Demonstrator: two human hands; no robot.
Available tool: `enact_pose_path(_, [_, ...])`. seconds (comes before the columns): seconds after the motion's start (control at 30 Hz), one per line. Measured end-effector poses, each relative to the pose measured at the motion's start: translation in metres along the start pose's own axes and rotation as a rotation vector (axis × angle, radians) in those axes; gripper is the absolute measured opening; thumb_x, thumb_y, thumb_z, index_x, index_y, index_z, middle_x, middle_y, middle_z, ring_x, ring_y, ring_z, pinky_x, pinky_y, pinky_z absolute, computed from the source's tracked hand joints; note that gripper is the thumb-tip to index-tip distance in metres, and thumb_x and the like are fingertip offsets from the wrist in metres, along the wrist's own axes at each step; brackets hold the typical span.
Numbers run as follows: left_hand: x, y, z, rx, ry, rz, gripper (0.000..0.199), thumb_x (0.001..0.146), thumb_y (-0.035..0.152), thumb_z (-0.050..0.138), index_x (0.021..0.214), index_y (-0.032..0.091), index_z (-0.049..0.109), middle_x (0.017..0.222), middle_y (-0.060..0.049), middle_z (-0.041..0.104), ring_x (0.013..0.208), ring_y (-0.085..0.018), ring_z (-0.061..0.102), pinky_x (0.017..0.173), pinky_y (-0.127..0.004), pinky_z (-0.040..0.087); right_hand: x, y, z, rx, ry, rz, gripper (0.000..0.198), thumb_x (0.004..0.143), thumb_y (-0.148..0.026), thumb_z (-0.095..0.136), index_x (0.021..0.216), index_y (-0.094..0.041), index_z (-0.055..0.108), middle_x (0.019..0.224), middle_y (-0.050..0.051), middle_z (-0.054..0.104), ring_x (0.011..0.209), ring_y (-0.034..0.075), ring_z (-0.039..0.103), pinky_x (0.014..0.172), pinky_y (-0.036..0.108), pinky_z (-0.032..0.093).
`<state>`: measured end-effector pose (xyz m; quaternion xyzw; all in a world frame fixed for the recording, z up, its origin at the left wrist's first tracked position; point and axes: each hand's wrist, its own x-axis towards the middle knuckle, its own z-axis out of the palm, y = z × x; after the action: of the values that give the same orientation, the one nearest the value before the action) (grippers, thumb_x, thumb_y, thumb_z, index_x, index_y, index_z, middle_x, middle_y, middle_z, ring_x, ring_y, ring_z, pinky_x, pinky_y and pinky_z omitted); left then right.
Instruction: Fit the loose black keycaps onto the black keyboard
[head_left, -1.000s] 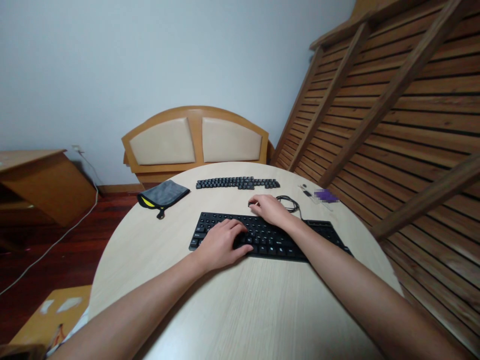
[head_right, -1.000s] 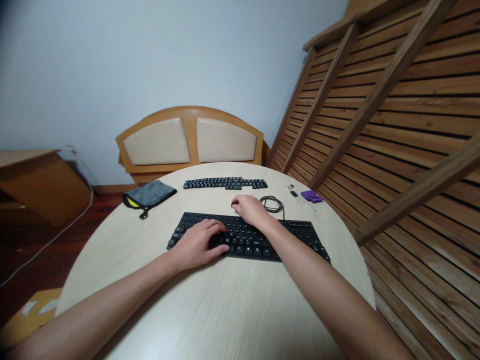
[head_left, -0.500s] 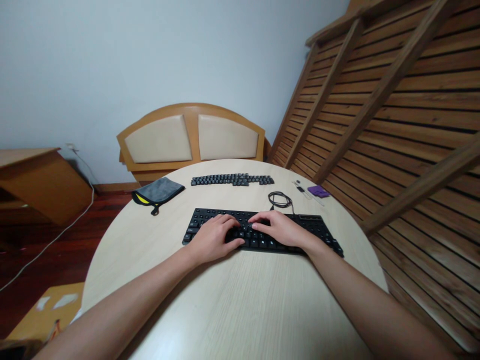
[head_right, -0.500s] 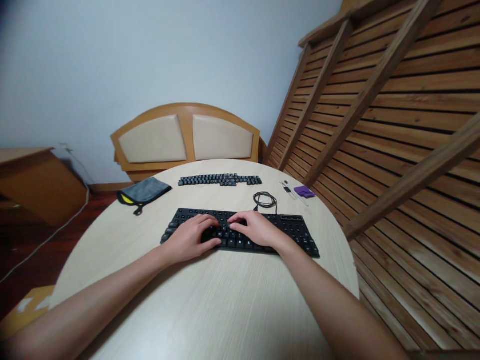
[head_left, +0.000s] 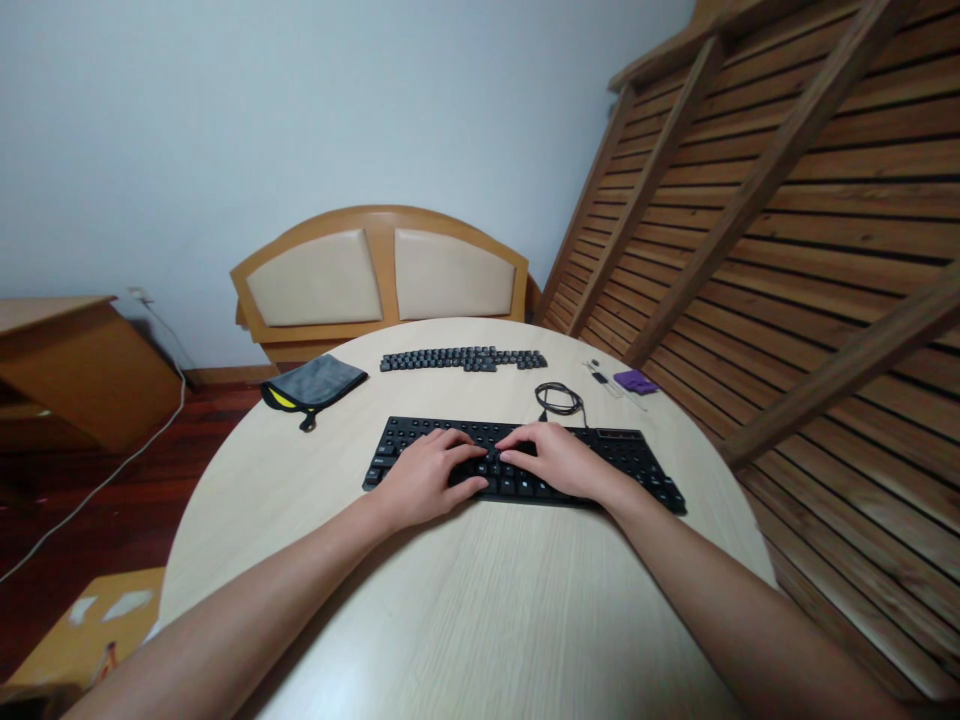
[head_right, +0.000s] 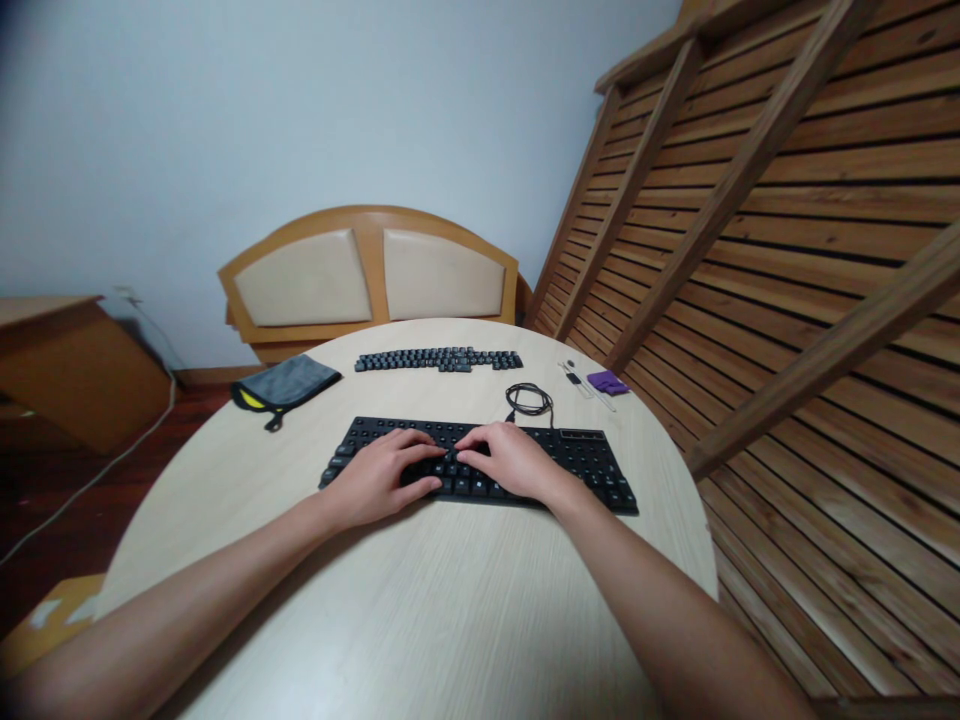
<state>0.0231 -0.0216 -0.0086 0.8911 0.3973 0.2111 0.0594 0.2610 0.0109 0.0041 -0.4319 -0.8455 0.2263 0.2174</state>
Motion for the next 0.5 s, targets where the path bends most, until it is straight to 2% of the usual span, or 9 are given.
enact_pose_path(0.2, [0.0000,0.0007,-0.0001,0.001,0.000,-0.002,0.037,0.095,0.045,0.059,0.124,0.023,0.065,0.120,-0.008,0.064,0.108,-0.026,0.059,0.097,-0.042,0.049,-0.0024,-0.0069,0.0015,-0.135,0.020,-0.025,0.019,0.091,-0.033,0.064,0.103,-0.027,0.077,0.104,0.003,0.077,0.099,0.024,0.069,0.087,0.035,0.050])
enact_pose_path(0.5, [0.0000,0.0017,-0.0017,0.006,-0.010,-0.001,0.037,0.095,0.044,0.059,0.124,0.022,0.065,0.121,-0.008,0.064,0.108,-0.026,0.059,0.098,-0.042,0.048,-0.0022,-0.0101,-0.0018,-0.163,-0.001,-0.019,0.018,0.091,-0.030,0.064,0.103,-0.025,0.076,0.104,0.003,0.077,0.098,0.024,0.070,0.087,0.035,0.050])
